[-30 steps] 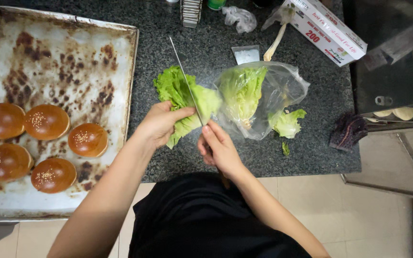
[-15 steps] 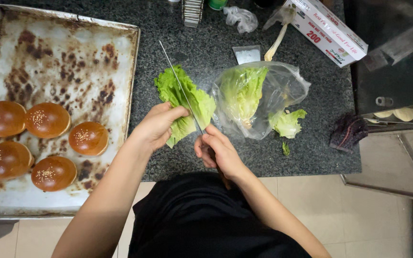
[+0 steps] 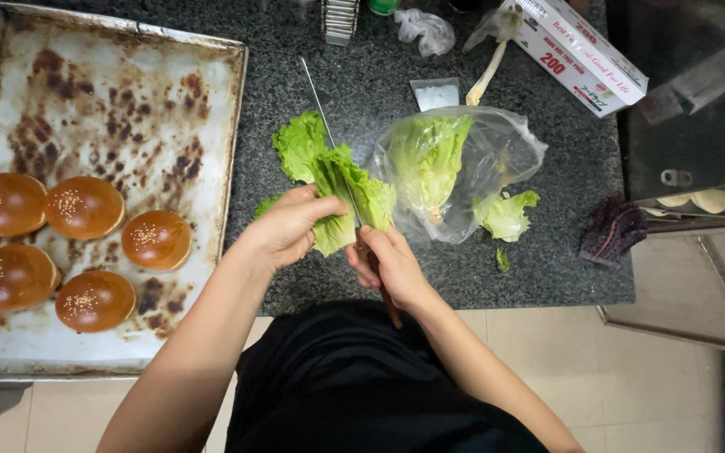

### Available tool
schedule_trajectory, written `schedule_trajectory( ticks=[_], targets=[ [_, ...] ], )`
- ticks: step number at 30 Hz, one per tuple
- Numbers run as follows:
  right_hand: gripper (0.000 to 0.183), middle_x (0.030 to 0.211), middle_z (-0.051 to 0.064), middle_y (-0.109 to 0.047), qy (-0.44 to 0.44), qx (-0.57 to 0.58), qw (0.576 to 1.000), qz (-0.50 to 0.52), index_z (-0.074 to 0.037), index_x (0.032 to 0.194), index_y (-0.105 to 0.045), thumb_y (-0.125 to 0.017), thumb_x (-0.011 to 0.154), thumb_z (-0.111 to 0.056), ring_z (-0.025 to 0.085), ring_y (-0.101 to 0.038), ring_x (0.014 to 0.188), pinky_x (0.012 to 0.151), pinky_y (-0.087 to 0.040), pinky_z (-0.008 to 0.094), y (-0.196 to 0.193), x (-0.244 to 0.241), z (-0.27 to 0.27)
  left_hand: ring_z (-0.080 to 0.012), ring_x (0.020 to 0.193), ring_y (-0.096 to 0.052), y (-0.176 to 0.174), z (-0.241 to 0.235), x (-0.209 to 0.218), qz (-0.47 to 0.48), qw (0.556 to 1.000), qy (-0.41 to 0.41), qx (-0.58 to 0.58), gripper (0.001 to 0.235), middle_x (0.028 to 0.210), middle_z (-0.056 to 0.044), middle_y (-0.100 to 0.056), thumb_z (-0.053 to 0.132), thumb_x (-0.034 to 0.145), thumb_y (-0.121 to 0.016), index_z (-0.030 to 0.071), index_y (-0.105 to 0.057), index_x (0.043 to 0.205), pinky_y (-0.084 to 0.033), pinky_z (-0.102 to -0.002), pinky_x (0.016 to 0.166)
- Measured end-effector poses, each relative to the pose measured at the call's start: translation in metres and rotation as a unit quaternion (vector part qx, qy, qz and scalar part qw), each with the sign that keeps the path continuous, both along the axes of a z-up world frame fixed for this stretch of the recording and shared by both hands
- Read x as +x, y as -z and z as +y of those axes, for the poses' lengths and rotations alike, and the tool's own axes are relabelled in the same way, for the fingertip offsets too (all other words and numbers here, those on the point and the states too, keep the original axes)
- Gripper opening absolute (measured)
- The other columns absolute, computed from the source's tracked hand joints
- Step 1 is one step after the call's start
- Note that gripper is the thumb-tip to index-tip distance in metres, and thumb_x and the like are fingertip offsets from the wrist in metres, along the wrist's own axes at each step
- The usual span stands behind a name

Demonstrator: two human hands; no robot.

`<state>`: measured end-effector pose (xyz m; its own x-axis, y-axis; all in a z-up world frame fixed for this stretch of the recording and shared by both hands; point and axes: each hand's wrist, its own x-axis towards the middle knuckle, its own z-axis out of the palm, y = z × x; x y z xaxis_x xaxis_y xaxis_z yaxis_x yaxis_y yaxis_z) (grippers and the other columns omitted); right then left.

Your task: The person retrieves a bag of lettuce from a freezer, places it on a counter, and uses a knife to cut individual leaves from the head. The cut leaves are placed on the counter next to a tray of burger buns.

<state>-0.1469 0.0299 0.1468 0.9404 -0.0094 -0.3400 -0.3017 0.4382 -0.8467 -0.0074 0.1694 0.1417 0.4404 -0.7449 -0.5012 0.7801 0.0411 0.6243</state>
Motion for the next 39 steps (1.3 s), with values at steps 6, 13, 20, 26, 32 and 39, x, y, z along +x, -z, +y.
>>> schedule_trajectory(
  ticks=[6,13,20,26,32,39],
  targets=[
    [0.027,0.069,0.005,-0.054,0.045,0.006,0.998,0.032,-0.003,0.101,-0.055,-0.045,0.109,-0.026,0.010,-0.036,0.042,0.041,-0.033,0.028,0.004,0.001,0.003,-0.0252,0.083,-0.072,-0.003,0.002,-0.006,-0.022,1.000,0.016,-0.002,0.034,0.104,-0.014,-0.071,0.008,0.089,-0.063,-0.002,-0.060,0.121,-0.061,-0.040,0.061],
    [0.021,0.053,0.004,-0.044,0.071,0.045,0.990,0.111,-0.006,0.098,-0.053,-0.046,0.105,-0.025,0.013,-0.035,0.037,0.037,-0.031,0.029,0.020,0.006,0.000,-0.0201,0.099,-0.072,0.007,0.008,-0.019,-0.039,0.999,0.032,-0.011,0.041,0.114,-0.012,-0.071,0.005,0.087,-0.062,0.001,-0.058,0.127,-0.062,-0.035,0.084],
    [0.042,0.050,-0.001,-0.039,0.042,0.075,0.982,0.166,-0.004,0.079,-0.055,-0.041,0.107,-0.032,0.011,-0.031,0.037,0.037,-0.027,0.028,0.038,0.019,-0.018,-0.0168,0.109,-0.065,0.013,0.037,-0.015,0.000,0.998,-0.057,-0.015,0.071,0.129,-0.005,-0.063,0.003,0.086,-0.061,0.017,-0.044,0.154,-0.056,-0.034,0.092],
    [0.046,0.050,-0.002,-0.038,-0.023,0.128,0.985,0.110,-0.006,0.078,-0.053,-0.038,0.108,-0.037,0.011,-0.030,0.040,0.040,-0.029,0.028,0.053,0.052,-0.018,-0.0223,0.114,-0.068,0.013,0.077,0.003,0.005,0.991,-0.126,0.032,0.061,0.130,-0.013,-0.065,0.007,0.088,-0.065,0.010,-0.047,0.146,-0.057,-0.038,0.097],
    [0.042,0.061,-0.001,-0.047,-0.060,0.208,0.967,0.135,-0.005,0.086,-0.054,-0.038,0.111,-0.034,0.008,-0.033,0.044,0.040,-0.028,0.025,0.087,0.099,-0.011,-0.0239,0.112,-0.069,0.039,0.079,-0.005,-0.064,0.983,-0.154,0.072,0.050,0.123,-0.015,-0.070,0.007,0.089,-0.072,-0.001,-0.054,0.134,-0.056,-0.038,0.098],
    [0.016,0.077,0.005,-0.064,-0.021,0.133,0.964,0.231,-0.009,0.104,-0.043,-0.042,0.106,-0.025,0.006,-0.035,0.043,0.037,-0.026,0.024,0.096,0.044,-0.019,-0.0237,0.107,-0.071,0.083,0.069,-0.008,-0.061,0.976,-0.185,0.101,0.044,0.122,-0.016,-0.071,0.004,0.090,-0.070,-0.003,-0.056,0.131,-0.057,-0.037,0.094]
  ],
)
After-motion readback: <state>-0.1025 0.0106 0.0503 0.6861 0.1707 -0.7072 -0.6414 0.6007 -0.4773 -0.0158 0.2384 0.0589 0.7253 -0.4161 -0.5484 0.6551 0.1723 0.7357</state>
